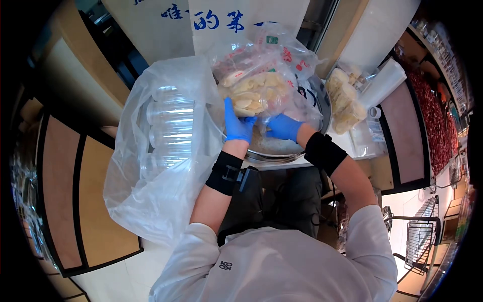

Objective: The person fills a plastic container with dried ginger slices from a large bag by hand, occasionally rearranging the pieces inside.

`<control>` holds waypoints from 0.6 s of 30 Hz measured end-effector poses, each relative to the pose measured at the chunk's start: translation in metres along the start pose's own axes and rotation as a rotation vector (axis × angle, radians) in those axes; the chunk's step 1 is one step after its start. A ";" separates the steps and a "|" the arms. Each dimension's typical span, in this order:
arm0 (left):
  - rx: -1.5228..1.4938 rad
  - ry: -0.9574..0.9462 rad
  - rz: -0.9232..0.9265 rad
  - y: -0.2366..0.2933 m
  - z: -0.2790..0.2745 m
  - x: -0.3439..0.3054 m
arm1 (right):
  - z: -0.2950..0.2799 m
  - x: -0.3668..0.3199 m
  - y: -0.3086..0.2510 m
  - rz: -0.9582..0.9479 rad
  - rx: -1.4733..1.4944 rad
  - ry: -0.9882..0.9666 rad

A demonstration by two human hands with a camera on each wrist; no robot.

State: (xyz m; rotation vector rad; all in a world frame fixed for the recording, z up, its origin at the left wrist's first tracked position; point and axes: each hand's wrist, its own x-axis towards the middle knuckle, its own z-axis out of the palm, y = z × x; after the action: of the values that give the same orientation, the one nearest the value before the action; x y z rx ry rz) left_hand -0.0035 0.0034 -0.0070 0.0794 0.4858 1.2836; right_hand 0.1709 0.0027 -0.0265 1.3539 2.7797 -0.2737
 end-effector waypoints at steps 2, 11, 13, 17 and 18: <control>-0.012 -0.056 -0.009 0.001 -0.001 0.000 | 0.004 0.001 -0.001 -0.010 0.019 0.043; -0.007 -0.019 -0.004 -0.001 0.000 -0.001 | -0.009 -0.035 -0.005 -0.029 0.134 0.191; 0.004 -0.009 -0.006 -0.001 0.001 -0.001 | -0.013 -0.040 -0.003 -0.028 0.137 0.199; 0.004 -0.007 -0.005 -0.001 -0.001 0.002 | -0.012 -0.046 0.011 0.013 0.302 0.267; 0.003 -0.009 -0.003 -0.001 -0.002 0.002 | -0.013 -0.047 0.012 0.059 0.370 0.308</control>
State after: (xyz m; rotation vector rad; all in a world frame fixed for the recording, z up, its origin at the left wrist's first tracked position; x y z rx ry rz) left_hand -0.0028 0.0049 -0.0101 0.0874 0.4800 1.2790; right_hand 0.2102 -0.0241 -0.0105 1.6820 3.0392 -0.6583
